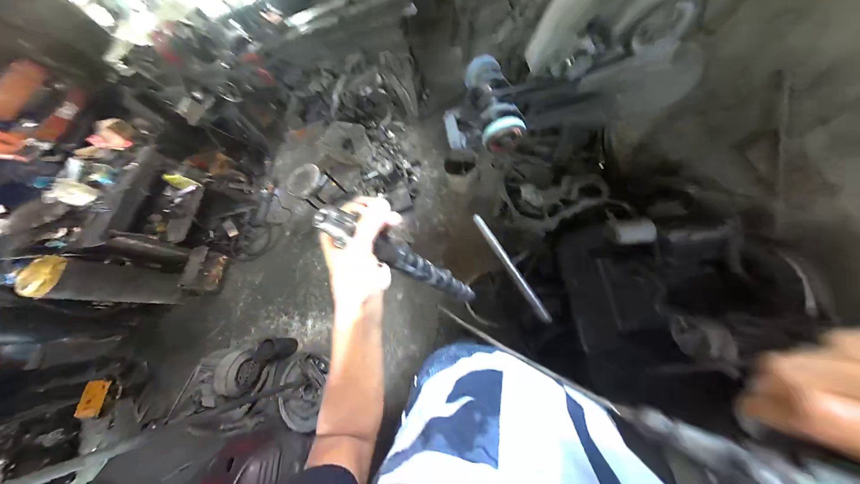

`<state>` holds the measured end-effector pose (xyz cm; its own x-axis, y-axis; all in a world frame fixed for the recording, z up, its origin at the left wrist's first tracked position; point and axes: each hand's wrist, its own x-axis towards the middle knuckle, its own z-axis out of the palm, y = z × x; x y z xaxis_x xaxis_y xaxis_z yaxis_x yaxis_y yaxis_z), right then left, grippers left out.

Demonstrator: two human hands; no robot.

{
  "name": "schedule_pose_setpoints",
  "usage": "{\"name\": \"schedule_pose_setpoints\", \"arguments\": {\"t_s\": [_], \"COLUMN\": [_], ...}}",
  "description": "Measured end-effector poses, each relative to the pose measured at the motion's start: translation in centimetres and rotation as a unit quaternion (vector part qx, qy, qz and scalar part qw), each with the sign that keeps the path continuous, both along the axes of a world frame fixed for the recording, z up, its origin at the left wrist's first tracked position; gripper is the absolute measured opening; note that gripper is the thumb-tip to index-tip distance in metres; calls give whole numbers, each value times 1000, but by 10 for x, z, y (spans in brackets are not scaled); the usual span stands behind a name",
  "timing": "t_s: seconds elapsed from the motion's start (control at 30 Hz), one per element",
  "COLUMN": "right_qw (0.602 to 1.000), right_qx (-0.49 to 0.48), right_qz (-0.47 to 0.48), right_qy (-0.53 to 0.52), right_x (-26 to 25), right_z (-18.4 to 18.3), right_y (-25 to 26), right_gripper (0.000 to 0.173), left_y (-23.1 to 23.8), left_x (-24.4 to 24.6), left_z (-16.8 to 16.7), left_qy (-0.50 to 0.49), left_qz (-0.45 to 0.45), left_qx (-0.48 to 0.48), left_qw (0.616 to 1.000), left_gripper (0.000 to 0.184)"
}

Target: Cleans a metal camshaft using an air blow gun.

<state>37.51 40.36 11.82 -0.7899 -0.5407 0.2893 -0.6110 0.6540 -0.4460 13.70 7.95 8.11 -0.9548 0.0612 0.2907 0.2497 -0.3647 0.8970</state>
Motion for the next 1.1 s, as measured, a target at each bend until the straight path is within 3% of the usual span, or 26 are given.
{"name": "schedule_pose_setpoints", "arguments": {"t_s": [0.1,0.2,0.37,0.67,1.1], "right_qw": [997,998,995,993,994], "right_qx": [60,30,41,60,54], "right_qz": [-27,-38,-58,-67,-57], "right_qy": [28,32,76,80,76], "right_x": [-5,-2,-13,-18,-21], "right_z": [-8,-5,-37,-38,-40], "right_y": [-9,-15,-20,-18,-24], "right_gripper": [58,51,48,46,41], "left_y": [-3,-4,-4,-10,-22], "left_x": [-2,-4,-6,-6,-10], "left_z": [3,9,17,25,38], "left_qy": [4,0,11,38,22], "left_qz": [2,20,26,14,-19], "left_qx": [-8,-27,-23,-34,0], "left_qw": [1000,999,999,999,1000], "left_gripper": [7,8,14,27,31]}}
